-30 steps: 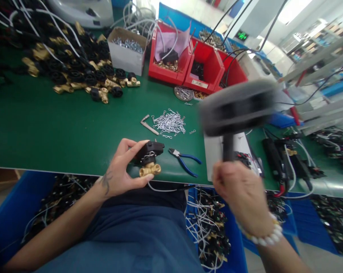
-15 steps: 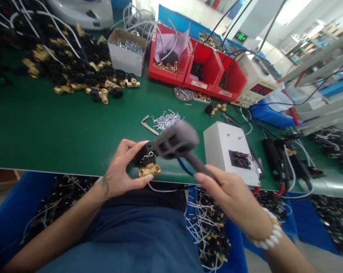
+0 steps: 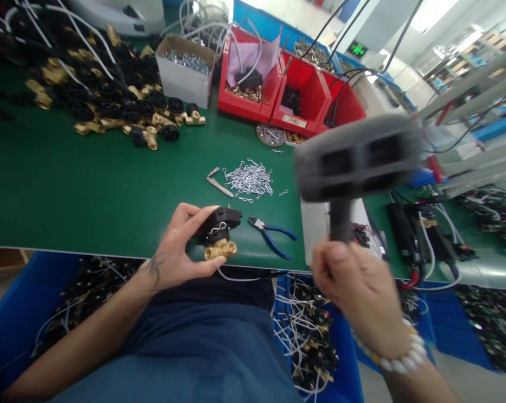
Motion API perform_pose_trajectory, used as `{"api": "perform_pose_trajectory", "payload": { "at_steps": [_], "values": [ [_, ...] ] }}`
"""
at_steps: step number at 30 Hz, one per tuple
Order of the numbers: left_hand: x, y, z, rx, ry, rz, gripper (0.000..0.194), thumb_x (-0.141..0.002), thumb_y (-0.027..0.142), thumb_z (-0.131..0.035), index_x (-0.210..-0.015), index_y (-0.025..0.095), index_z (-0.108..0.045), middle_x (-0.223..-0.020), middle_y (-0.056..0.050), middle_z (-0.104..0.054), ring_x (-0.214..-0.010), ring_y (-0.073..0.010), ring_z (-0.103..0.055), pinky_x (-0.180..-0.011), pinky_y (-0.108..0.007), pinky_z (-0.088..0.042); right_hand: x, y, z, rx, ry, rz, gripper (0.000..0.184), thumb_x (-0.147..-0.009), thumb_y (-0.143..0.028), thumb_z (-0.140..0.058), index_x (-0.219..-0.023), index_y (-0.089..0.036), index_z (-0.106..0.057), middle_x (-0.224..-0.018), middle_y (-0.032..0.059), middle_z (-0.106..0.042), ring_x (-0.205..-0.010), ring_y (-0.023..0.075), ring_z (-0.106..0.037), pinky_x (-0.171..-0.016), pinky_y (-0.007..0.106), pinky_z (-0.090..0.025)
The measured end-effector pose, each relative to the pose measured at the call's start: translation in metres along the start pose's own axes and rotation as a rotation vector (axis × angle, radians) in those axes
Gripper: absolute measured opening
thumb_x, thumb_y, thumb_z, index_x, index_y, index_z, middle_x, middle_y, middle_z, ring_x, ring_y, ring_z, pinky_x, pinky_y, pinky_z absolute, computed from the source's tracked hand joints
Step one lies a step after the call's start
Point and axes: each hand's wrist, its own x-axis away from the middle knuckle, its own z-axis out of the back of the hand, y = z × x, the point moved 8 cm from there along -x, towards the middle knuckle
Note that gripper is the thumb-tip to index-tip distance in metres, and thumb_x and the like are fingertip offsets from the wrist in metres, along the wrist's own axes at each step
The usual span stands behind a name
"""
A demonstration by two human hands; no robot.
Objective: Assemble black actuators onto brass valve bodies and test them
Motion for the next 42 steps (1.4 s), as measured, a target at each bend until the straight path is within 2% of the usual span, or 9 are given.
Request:
{"api": "perform_pose_trajectory", "payload": {
  "at_steps": [3,8,13,18,23,29,34,38,42],
  "values": [
    [0.0,-0.003,-0.001,0.011,-0.029,0.037,0.07,-0.072,0.038,-0.074,-0.136,0.02,-0.052,-0.103,-0.005,-0.048,-0.092,-0.0189,-0.052,-0.08,-0.034,-0.055,0.001,0.012,-0.026,0.131,-0.282,-0.122,0.062,-0.087,-0.075,-0.051,-0.061,-0.019,-0.048,-0.048,-0.0025,-0.039,-0.04,0.0075,-0.033,-0.035,0.022,-0.024],
    [0.002,-0.002,-0.001,0.011,-0.002,0.02,0.07,-0.072,0.04,-0.073,-0.136,0.022,-0.052,-0.105,-0.005,-0.049,-0.093,-0.0197,-0.051,-0.08,-0.035,-0.055,-0.002,-0.004,0.002,-0.107,0.007,0.001,0.057,-0.098,-0.064,-0.04,-0.061,-0.02,-0.044,-0.044,-0.0043,-0.032,-0.037,0.0076,-0.029,-0.035,0.023,-0.026],
    [0.001,-0.004,-0.001,0.02,-0.008,0.048,0.068,-0.073,0.039,-0.072,-0.136,0.022,-0.052,-0.103,-0.004,-0.049,-0.091,-0.0189,-0.051,-0.077,-0.033,-0.055,0.0,0.001,-0.033,0.101,-0.319,-0.085,0.057,-0.09,-0.068,-0.052,-0.062,-0.019,-0.047,-0.048,-0.0033,-0.04,-0.04,0.0067,-0.034,-0.035,0.021,-0.025],
    [0.0,0.0,0.0,0.018,-0.005,0.002,0.069,-0.073,0.039,-0.073,-0.136,0.022,-0.052,-0.103,-0.005,-0.048,-0.092,-0.0193,-0.051,-0.079,-0.035,-0.055,-0.003,-0.005,-0.004,-0.055,-0.024,-0.012,0.058,-0.097,-0.063,-0.042,-0.059,-0.02,-0.044,-0.045,-0.0039,-0.034,-0.038,0.0075,-0.031,-0.034,0.022,-0.025],
    [0.0,-0.002,-0.001,0.02,-0.039,0.041,0.068,-0.073,0.036,-0.073,-0.135,0.019,-0.052,-0.103,-0.005,-0.047,-0.091,-0.0181,-0.052,-0.078,-0.032,-0.055,0.003,0.009,-0.033,0.092,-0.339,-0.116,0.058,-0.09,-0.069,-0.052,-0.062,-0.019,-0.046,-0.049,-0.0033,-0.039,-0.04,0.0067,-0.033,-0.034,0.021,-0.023],
    [0.001,0.0,-0.001,0.016,-0.006,-0.001,0.07,-0.073,0.039,-0.073,-0.137,0.021,-0.051,-0.105,-0.005,-0.048,-0.092,-0.019,-0.051,-0.082,-0.035,-0.056,-0.003,-0.004,-0.008,-0.081,-0.067,-0.034,0.059,-0.097,-0.067,-0.037,-0.06,-0.021,-0.043,-0.044,-0.0041,-0.033,-0.037,0.0076,-0.029,-0.034,0.023,-0.025],
    [0.003,-0.001,-0.002,0.04,0.003,-0.004,0.069,-0.074,0.037,-0.073,-0.136,0.018,-0.052,-0.103,-0.004,-0.048,-0.091,-0.0175,-0.051,-0.08,-0.031,-0.055,0.0,0.005,-0.033,0.082,-0.308,-0.116,0.057,-0.088,-0.069,-0.056,-0.061,-0.018,-0.049,-0.049,-0.0031,-0.04,-0.041,0.0066,-0.032,-0.035,0.021,-0.024],
    [0.001,0.001,0.0,0.024,0.01,-0.028,0.068,-0.074,0.038,-0.073,-0.136,0.019,-0.052,-0.103,-0.004,-0.048,-0.091,-0.0173,-0.051,-0.081,-0.032,-0.055,-0.002,-0.005,-0.004,0.062,-0.041,-0.057,0.062,-0.095,-0.069,-0.041,-0.057,-0.019,-0.042,-0.048,-0.0021,-0.037,-0.042,0.0078,-0.032,-0.037,0.023,-0.026],
    [-0.001,0.002,0.0,0.016,-0.012,-0.004,0.067,-0.073,0.035,-0.073,-0.134,0.017,-0.053,-0.102,-0.004,-0.048,-0.09,-0.0174,-0.052,-0.079,-0.031,-0.055,0.001,0.002,-0.027,0.162,-0.287,-0.112,0.061,-0.09,-0.072,-0.046,-0.061,-0.019,-0.047,-0.05,-0.0019,-0.041,-0.043,0.008,-0.034,-0.038,0.022,-0.026]
  ]
}}
